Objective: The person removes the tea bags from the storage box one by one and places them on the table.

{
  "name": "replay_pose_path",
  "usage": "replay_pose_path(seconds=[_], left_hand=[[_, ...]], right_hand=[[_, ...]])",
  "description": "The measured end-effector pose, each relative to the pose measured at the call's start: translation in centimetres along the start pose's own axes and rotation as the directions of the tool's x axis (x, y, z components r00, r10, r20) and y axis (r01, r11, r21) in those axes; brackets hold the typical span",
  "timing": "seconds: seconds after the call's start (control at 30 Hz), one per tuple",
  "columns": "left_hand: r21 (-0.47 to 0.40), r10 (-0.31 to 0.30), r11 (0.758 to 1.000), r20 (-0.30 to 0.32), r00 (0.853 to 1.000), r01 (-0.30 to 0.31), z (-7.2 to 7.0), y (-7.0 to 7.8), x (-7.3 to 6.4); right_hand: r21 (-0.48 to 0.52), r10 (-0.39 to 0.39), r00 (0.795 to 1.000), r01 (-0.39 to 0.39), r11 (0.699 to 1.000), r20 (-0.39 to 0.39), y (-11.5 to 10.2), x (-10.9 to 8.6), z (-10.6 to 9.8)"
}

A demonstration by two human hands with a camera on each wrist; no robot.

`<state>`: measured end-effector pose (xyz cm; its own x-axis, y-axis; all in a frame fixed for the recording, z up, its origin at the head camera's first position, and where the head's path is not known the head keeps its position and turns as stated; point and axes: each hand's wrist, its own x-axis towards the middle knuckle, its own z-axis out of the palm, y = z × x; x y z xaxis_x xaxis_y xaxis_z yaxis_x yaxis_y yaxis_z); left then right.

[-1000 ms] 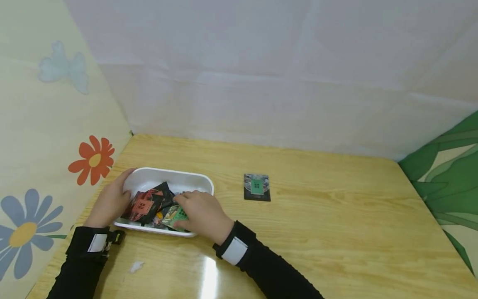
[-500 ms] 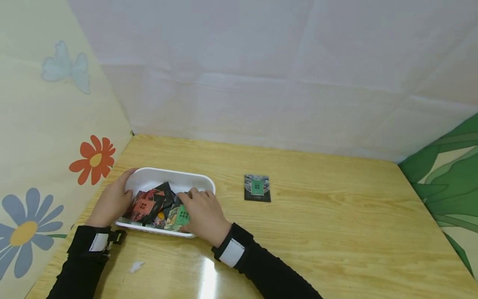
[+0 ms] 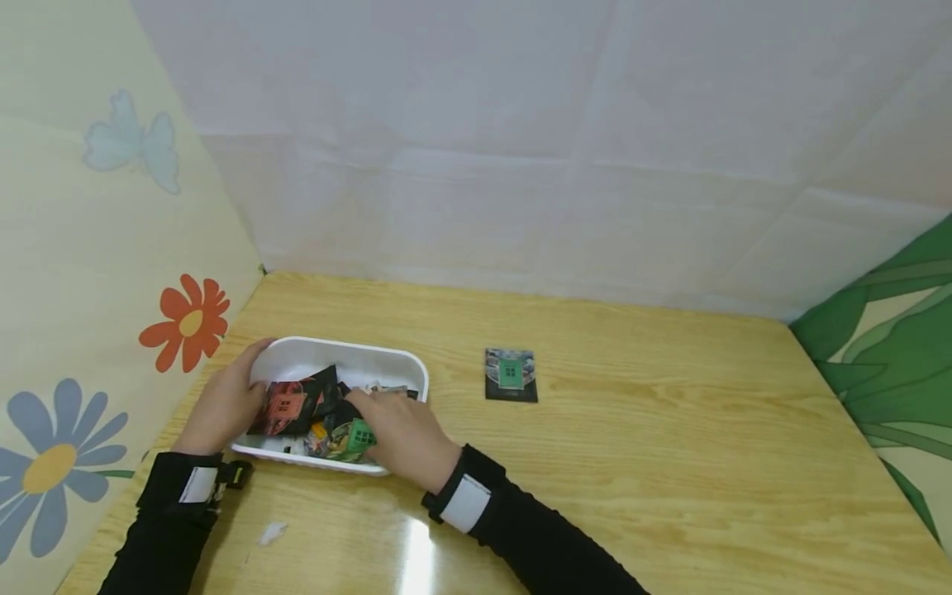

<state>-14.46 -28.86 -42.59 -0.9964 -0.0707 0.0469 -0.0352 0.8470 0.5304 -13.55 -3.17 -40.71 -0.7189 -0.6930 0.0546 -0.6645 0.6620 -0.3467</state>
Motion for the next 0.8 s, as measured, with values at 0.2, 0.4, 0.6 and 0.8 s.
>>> replay_pose_path(seconds=[0.2,0.4,0.6,0.8], left_hand=[[-0.003,0.005,1.000,0.001,1.000,-0.005,0.2,-0.1,0.1],[-0.008,-0.002,1.000,0.001,1.000,0.002,0.2,-0.2,0.0],[-0.003,0.002,1.000,-0.005,1.000,-0.002,0.2,-0.2,-0.1],[-0.004,0.005,1.000,0.003,1.000,-0.005,0.1,-0.1,0.0]], right_hand=[[0.066,-0.085,0.994,0.081,0.995,0.074,0.7,-0.3,-1.3],[0.196,-0.196,0.979,0.182,0.964,0.054,1.3,-0.2,-1.4],[0.454,-0.136,0.989,0.149,0.878,-0.062,2.2,-0.5,-1.9],[0.649,0.019,0.995,0.050,0.759,-0.098,4.1,-1.6,-3.4]])
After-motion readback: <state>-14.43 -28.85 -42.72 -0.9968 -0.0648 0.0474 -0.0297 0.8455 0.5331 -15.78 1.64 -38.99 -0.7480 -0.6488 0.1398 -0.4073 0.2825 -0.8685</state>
